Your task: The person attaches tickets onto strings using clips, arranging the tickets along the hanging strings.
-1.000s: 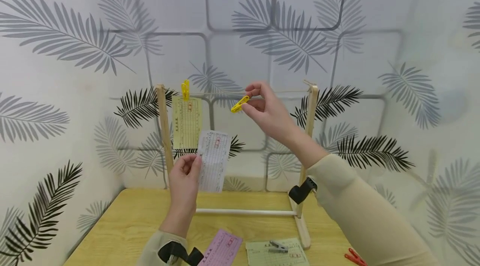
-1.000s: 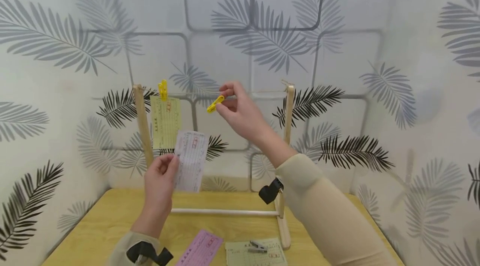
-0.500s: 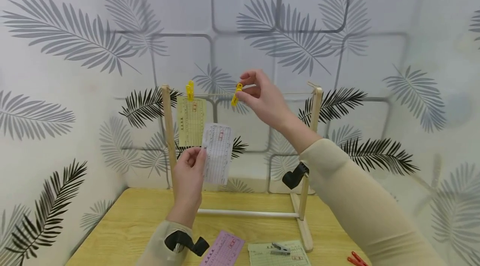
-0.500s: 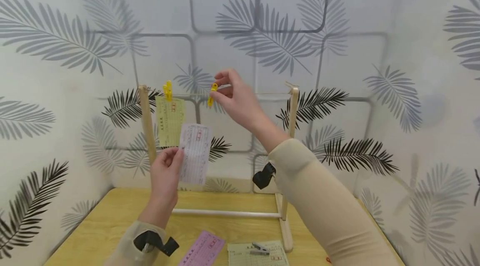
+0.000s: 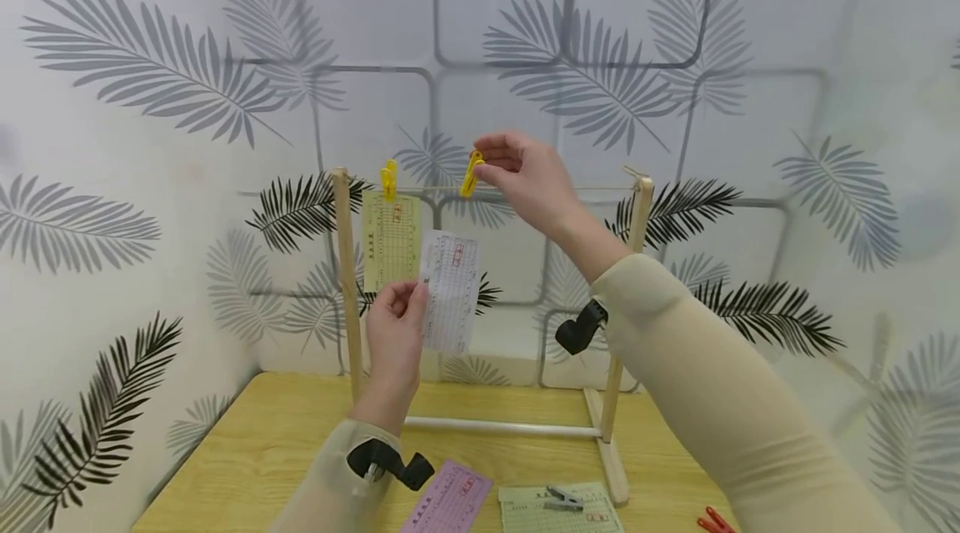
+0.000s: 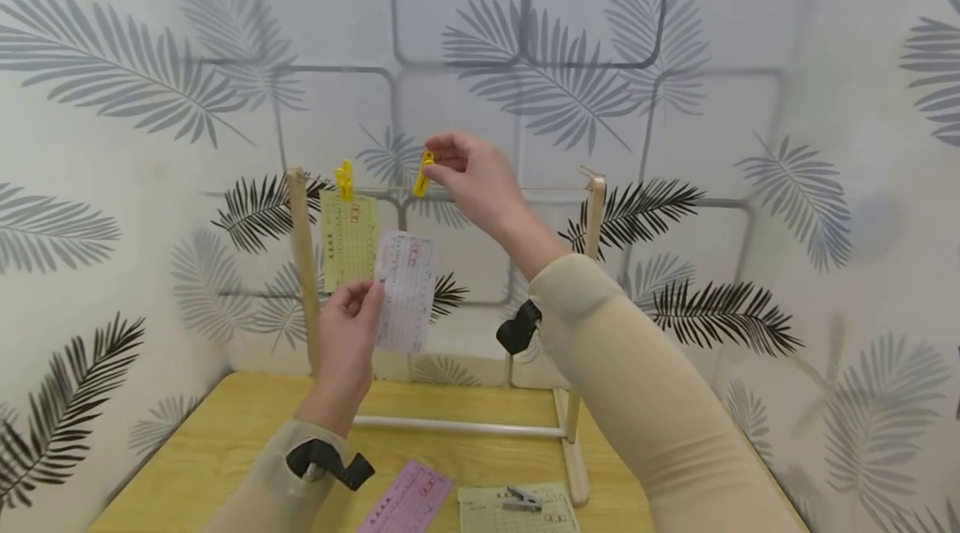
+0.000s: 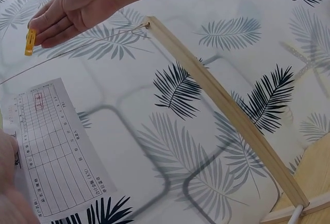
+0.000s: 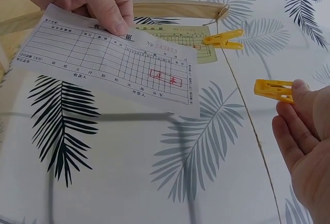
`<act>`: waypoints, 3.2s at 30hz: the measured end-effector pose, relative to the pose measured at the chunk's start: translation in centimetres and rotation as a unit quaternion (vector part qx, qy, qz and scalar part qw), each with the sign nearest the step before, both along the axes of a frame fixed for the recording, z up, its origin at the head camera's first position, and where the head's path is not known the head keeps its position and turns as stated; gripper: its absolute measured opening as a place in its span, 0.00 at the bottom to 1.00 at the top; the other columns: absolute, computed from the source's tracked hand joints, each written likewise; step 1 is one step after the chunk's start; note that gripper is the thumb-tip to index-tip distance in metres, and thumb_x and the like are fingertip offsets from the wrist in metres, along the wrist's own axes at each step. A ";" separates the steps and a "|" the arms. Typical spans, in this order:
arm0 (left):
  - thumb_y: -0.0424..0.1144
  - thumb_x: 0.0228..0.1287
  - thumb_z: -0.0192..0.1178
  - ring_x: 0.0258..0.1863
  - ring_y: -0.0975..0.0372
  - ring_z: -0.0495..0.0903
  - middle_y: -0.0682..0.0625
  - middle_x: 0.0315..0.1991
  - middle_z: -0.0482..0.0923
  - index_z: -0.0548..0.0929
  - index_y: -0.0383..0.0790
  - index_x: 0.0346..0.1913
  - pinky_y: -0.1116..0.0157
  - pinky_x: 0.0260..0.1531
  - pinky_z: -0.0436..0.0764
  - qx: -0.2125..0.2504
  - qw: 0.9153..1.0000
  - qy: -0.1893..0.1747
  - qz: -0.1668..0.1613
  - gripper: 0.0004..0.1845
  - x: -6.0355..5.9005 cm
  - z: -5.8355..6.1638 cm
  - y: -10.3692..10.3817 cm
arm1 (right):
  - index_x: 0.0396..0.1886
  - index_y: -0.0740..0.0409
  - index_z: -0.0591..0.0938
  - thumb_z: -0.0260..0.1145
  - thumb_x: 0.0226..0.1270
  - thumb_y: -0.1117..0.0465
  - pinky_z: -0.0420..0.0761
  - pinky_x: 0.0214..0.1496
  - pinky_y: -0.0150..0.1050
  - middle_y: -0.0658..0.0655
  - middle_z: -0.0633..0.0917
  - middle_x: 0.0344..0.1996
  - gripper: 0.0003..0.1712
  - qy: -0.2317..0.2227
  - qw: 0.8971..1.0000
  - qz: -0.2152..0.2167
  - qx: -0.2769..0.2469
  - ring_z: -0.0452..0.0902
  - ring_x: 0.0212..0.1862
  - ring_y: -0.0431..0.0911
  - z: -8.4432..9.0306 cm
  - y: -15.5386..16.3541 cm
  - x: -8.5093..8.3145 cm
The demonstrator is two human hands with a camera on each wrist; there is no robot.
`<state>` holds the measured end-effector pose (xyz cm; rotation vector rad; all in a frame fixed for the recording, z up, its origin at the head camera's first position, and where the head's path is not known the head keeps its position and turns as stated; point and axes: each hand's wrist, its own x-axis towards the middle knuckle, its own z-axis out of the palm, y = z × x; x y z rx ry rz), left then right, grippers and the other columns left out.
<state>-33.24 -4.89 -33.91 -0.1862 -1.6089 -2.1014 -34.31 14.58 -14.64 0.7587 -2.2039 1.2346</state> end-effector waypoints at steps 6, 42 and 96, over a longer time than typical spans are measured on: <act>0.36 0.82 0.66 0.42 0.59 0.81 0.46 0.43 0.84 0.85 0.32 0.53 0.68 0.40 0.82 -0.003 1.000 -0.002 -0.004 0.09 -0.7 0.6 0.5 | 0.65 0.62 0.84 0.73 0.80 0.64 0.84 0.62 0.42 0.57 0.90 0.57 0.19 -0.007 1.000 -0.015 -0.009 0.87 0.57 0.48 0.3 -0.2 -1.0; 0.39 0.83 0.66 0.45 0.56 0.83 0.45 0.46 0.85 0.85 0.39 0.55 0.63 0.45 0.83 0.030 0.999 -0.009 0.002 0.08 -2.5 2.9 1.5 | 0.50 0.58 0.79 0.73 0.79 0.66 0.81 0.57 0.44 0.56 0.88 0.47 0.11 0.014 0.997 -0.055 0.047 0.83 0.50 0.49 0.8 -2.4 -2.6; 0.39 0.85 0.64 0.45 0.57 0.82 0.45 0.46 0.84 0.84 0.37 0.56 0.65 0.43 0.83 0.039 0.999 0.000 0.005 0.09 -2.6 3.2 1.5 | 0.56 0.62 0.78 0.71 0.82 0.64 0.82 0.66 0.44 0.60 0.86 0.57 0.12 -0.025 0.992 -0.026 0.121 0.84 0.63 0.52 0.4 -2.9 -2.6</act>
